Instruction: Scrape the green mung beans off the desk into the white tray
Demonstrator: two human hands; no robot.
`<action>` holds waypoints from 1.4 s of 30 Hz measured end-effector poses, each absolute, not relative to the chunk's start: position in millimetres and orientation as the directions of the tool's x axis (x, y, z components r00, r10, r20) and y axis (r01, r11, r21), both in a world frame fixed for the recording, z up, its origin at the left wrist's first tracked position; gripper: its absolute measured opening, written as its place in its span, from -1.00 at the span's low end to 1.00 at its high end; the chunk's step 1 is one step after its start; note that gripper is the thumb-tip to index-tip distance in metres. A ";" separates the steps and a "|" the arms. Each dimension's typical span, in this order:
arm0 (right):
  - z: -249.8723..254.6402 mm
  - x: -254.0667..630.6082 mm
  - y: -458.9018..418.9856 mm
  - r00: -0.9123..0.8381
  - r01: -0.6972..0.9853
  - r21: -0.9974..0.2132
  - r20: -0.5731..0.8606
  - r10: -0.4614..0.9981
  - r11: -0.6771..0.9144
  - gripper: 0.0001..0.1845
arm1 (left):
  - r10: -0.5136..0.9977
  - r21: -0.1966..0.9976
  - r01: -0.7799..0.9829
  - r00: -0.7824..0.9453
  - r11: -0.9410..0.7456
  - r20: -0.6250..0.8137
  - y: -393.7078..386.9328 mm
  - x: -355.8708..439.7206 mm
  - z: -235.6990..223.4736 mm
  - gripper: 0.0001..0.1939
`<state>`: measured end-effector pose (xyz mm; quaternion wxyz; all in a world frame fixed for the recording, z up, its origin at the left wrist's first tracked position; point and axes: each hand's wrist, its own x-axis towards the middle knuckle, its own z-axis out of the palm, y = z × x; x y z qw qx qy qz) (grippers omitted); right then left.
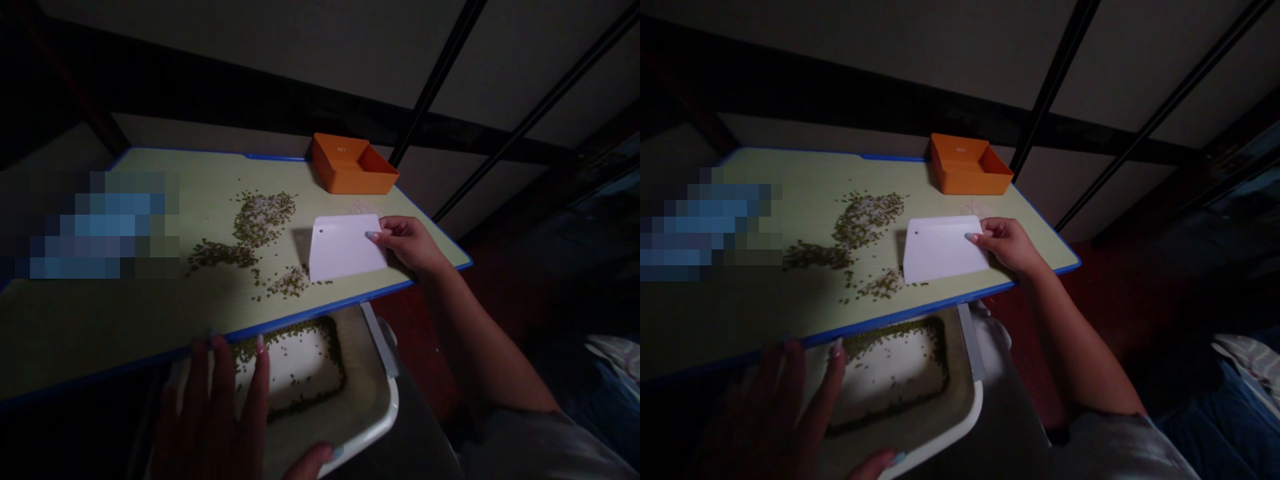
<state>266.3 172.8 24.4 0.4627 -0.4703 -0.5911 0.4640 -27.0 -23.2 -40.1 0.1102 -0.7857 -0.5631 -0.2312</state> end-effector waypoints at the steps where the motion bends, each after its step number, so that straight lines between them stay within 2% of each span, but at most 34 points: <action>1: 23.8 266.7 173.1 -0.132 0.132 -0.983 0.107 0.985 0.125 -0.64 | 0.837 0.081 0.932 0.275 -0.352 0.473 -23.6 -27.8 -38.6 -0.03; 6: 21.5 269.2 174.3 -0.137 0.131 -0.986 0.089 0.987 0.107 -0.62 | 0.794 0.056 0.884 0.388 -0.465 0.469 -23.8 -29.3 -33.1 0.06; 9: 20.4 272.4 175.4 -0.151 0.140 -0.984 0.093 0.984 0.114 -0.63 | 0.738 0.017 0.826 0.493 -0.563 0.460 -21.7 -31.5 -33.4 0.01; 12: 19.6 275.3 176.6 -0.168 0.161 -0.976 0.117 0.979 0.144 -0.63 | 0.647 -0.020 0.737 0.605 -0.675 0.464 -19.2 -33.2 -34.7 -0.24; 14: 19.9 275.9 176.7 -0.180 0.155 -0.976 0.123 0.976 0.152 -0.62 | 0.590 -0.004 0.687 0.627 -0.727 0.508 -19.0 -30.1 -34.1 -0.46; 16: 21.0 275.9 176.1 -0.189 0.146 -0.978 0.117 0.975 0.146 -0.61 | 0.647 0.130 0.719 0.512 -0.682 0.565 -20.6 -23.3 -32.5 -0.64; 19: 23.3 276.0 174.5 -0.211 0.146 -0.980 0.100 0.972 0.132 -0.58 | 0.681 0.191 0.733 0.456 -0.652 0.574 -23.4 -13.2 -30.9 -0.81; 23: 24.6 276.9 173.5 -0.234 0.138 -0.978 0.124 0.964 0.159 -0.58 | 0.660 0.112 0.742 0.504 -0.661 0.557 -21.4 -14.4 -30.6 -0.81; 27: 25.2 276.1 172.6 -0.243 0.126 -0.976 0.144 0.959 0.178 -0.58 | 0.563 -0.149 0.701 0.665 -0.698 0.490 -15.4 -23.7 -24.9 -0.76; 29: 25.9 275.7 171.5 -0.254 0.119 -0.978 0.135 0.958 0.169 -0.58 | 0.535 -0.215 0.675 0.707 -0.706 0.464 -13.9 -25.2 -20.3 -0.76; 36: 25.9 276.4 169.4 -0.316 0.102 -0.977 0.146 0.937 0.186 -0.58 | 0.627 -0.121 0.741 0.634 -0.661 0.453 -17.7 -18.1 -14.4 -0.74; 42: 27.3 274.5 167.9 -0.355 0.102 -0.979 0.132 0.925 0.178 -0.53 | 0.680 -0.006 0.787 0.538 -0.617 0.498 -21.4 -12.0 -26.5 -0.81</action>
